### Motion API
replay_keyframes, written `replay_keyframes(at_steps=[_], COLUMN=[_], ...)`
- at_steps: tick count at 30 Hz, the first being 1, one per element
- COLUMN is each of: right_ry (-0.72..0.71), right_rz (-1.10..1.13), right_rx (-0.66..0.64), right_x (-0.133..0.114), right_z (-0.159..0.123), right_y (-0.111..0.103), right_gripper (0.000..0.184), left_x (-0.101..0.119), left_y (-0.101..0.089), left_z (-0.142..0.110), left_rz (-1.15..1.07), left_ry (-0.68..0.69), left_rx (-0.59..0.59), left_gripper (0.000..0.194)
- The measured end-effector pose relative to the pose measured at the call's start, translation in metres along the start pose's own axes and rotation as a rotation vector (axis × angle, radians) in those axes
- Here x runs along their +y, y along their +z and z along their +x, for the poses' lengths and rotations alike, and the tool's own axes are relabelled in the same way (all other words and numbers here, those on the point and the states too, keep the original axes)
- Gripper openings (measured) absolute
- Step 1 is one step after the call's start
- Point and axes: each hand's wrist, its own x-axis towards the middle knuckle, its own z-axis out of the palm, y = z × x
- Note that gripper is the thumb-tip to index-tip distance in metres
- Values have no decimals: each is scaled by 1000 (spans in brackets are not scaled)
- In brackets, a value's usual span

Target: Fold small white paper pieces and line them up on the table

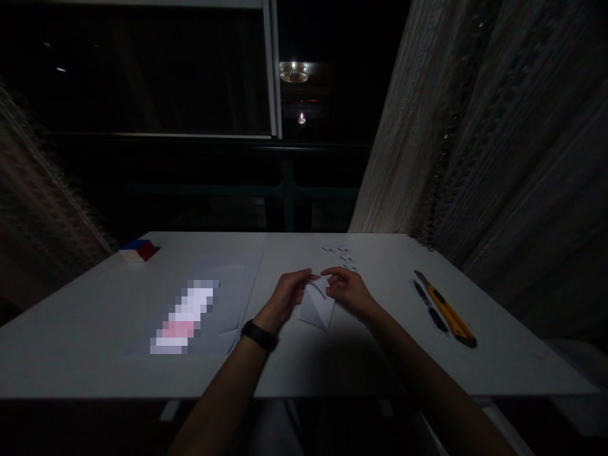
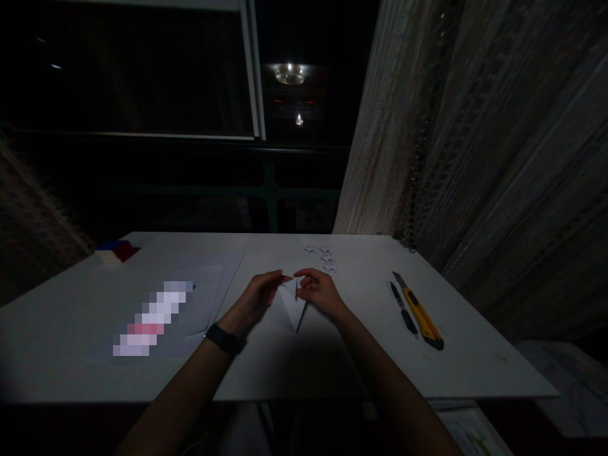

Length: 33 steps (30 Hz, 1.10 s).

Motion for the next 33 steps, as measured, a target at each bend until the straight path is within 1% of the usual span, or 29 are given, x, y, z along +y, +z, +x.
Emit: replay_keyframes(at_steps=[2, 4, 6, 9, 12, 14, 20, 24, 28, 33], right_ry=[-54, -96, -131, -173, -203, -212, -215, -218, -201, -179], right_rz=[-65, -85, -95, -162, -238, -262, -255, -272, -281, -245], right_rx=[22, 53, 86, 98, 95, 112, 116, 77, 63, -25], right_x=[0, 0, 0, -1, -1, 0, 3, 4, 2, -3], right_z=[0, -1, -1, -1, -1, -1, 0, -1, -2, -4], right_y=[1, 2, 3, 4, 6, 7, 10, 10, 8, 4], right_gripper=[32, 31, 28, 16, 5, 4, 6, 10, 16, 24], left_x=[-2, -3, -3, -4, -6, -8, -9, -7, -7, -10], left_y=[1, 3, 4, 4, 0, -1, 1, 3, 0, -3], left_z=[1, 1, 1, 1, 3, 5, 5, 3, 5, 8], left_rz=[63, 98, 116, 152, 177, 176, 143, 181, 193, 150], left_ry=[72, 99, 74, 45, 55, 70, 95, 146, 131, 105], left_rx=[27, 38, 49, 52, 56, 57, 33, 96, 182, 200], left_gripper=[27, 31, 37, 40, 42, 43, 41, 30, 29, 31])
